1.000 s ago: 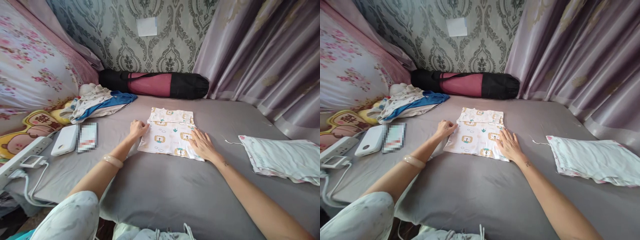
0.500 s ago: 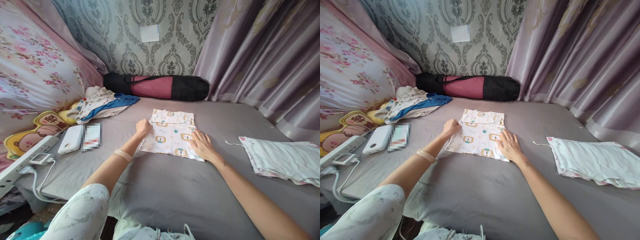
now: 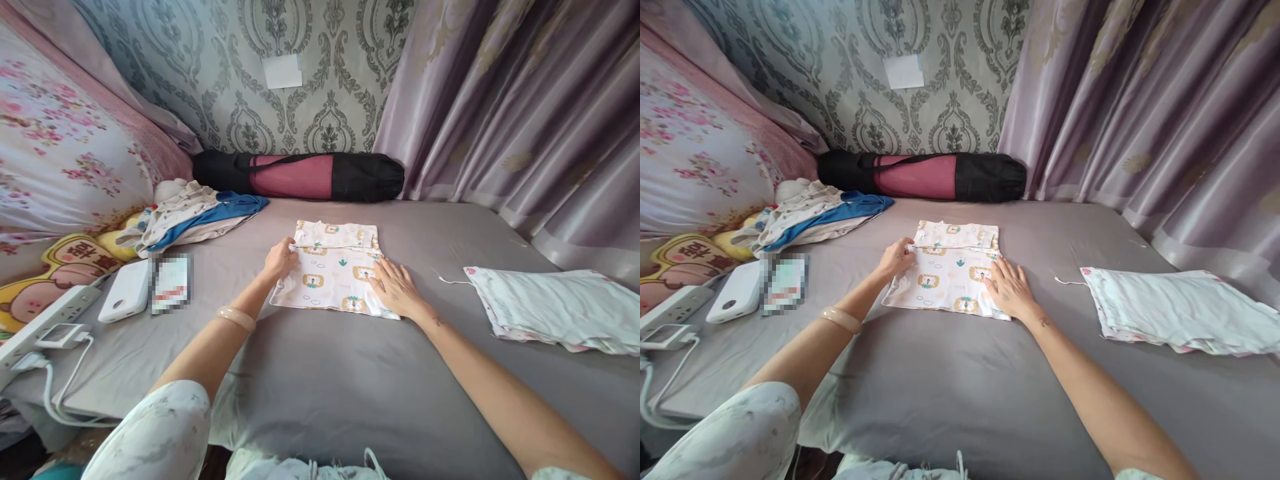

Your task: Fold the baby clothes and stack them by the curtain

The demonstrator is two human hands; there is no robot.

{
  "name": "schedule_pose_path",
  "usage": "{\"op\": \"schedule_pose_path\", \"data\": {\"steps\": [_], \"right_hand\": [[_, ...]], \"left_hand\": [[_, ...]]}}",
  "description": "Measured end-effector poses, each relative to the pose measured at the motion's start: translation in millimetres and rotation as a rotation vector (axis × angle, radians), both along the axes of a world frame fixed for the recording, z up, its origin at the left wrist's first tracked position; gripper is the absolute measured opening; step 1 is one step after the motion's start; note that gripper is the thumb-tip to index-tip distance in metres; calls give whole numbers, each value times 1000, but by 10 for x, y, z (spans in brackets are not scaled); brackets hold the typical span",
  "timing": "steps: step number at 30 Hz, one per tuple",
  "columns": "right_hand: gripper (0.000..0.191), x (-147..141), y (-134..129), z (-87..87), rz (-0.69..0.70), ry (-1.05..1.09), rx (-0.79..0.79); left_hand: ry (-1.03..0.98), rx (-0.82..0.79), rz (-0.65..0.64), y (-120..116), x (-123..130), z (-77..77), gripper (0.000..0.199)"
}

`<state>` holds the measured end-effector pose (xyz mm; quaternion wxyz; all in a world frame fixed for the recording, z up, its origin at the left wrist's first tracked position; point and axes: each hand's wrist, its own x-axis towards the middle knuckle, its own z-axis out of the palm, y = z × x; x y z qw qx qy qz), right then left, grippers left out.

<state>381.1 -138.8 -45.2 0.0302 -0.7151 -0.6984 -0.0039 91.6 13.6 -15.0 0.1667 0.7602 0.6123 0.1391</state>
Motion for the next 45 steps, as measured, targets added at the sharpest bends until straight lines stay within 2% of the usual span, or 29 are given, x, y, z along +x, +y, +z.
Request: {"op": "schedule_pose_path", "data": {"steps": [10, 15, 17, 19, 21, 22, 27, 30, 33, 36, 39, 42, 45], "right_hand": [[60, -9, -12, 3, 13, 9, 16], [63, 23, 3, 84, 30, 43, -49], [63, 28, 31, 135, 64, 45, -42], [63, 14, 65, 173, 108, 43, -6], [64, -13, 97, 180, 142, 53, 8], [65, -27, 110, 170, 145, 61, -1], [66, -48, 146, 62, 122, 81, -42], [67, -30, 159, 44, 119, 80, -42], [66, -44, 155, 100, 115, 78, -60], [63, -153, 101, 198, 114, 71, -63], [62, -362, -10, 263, 196, 85, -57], [62, -570, -128, 250, 296, 107, -58], [61, -676, -199, 199, 315, 130, -66]], "left_hand": [[299, 176, -81, -110, -77, -36, 39], [413, 212, -139, -126, -151, 21, 37], [401, 271, -233, -148, -154, 27, 38], [348, 306, -390, -176, -142, -9, 44], [299, 268, -504, -201, -127, -79, 51], [285, 228, -519, -211, -123, -120, 55], [258, 68, -453, -222, -135, -230, 66], [269, 54, -453, -210, -148, -210, 66], [298, 82, -461, -228, -135, -173, 64], [330, 169, -474, -347, -64, -135, 60], [301, 212, -599, -580, 53, -92, 61], [258, 158, -733, -814, 142, -53, 66], [219, 76, -787, -925, 153, -43, 71]]}}
